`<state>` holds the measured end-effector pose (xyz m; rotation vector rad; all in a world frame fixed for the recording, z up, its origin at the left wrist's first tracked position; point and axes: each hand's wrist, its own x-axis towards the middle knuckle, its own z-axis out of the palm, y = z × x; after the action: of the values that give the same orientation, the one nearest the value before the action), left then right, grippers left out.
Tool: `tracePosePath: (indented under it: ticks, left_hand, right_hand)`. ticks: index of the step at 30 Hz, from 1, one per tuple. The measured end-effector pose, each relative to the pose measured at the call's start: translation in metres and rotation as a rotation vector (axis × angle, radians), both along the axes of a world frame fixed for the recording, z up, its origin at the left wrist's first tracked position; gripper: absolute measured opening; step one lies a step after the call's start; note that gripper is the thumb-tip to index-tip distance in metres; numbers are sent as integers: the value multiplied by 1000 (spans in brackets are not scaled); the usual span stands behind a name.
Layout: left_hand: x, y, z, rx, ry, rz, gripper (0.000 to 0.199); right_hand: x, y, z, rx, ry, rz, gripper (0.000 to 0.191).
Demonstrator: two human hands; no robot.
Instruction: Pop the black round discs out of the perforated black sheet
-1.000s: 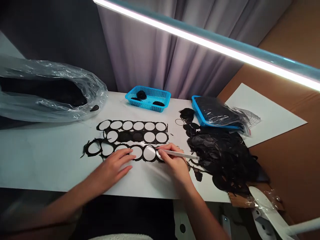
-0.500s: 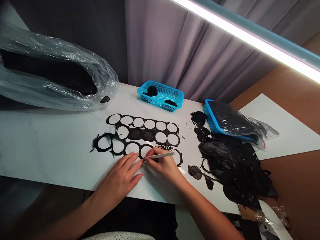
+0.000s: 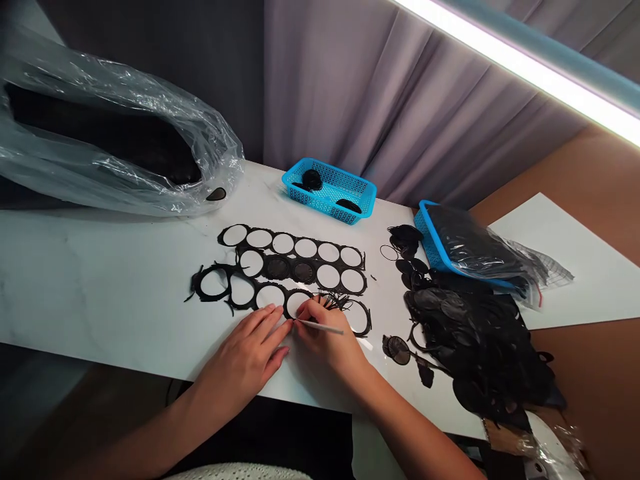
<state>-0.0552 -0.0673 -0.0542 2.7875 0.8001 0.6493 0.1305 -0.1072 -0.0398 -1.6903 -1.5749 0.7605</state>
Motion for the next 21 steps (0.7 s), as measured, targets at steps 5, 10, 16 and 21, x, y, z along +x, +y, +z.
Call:
tracePosePath:
  ticks: [5, 10, 16, 21]
  left_hand:
    - [1, 0, 0, -22, -11, -5, 28]
    - [1, 1, 3, 20, -15, 10, 29]
    - [-3, -1, 6, 2, -26, 1, 30]
    - [-22, 0, 10, 43, -84, 58, 33]
  right_hand:
    - [-1, 3, 9, 150, -184, 32, 22]
    - [72, 33, 38, 203, -242, -442, 10]
    - [98, 47, 43, 90, -16, -427, 21]
    - [49, 50, 36, -136, 538, -209, 34]
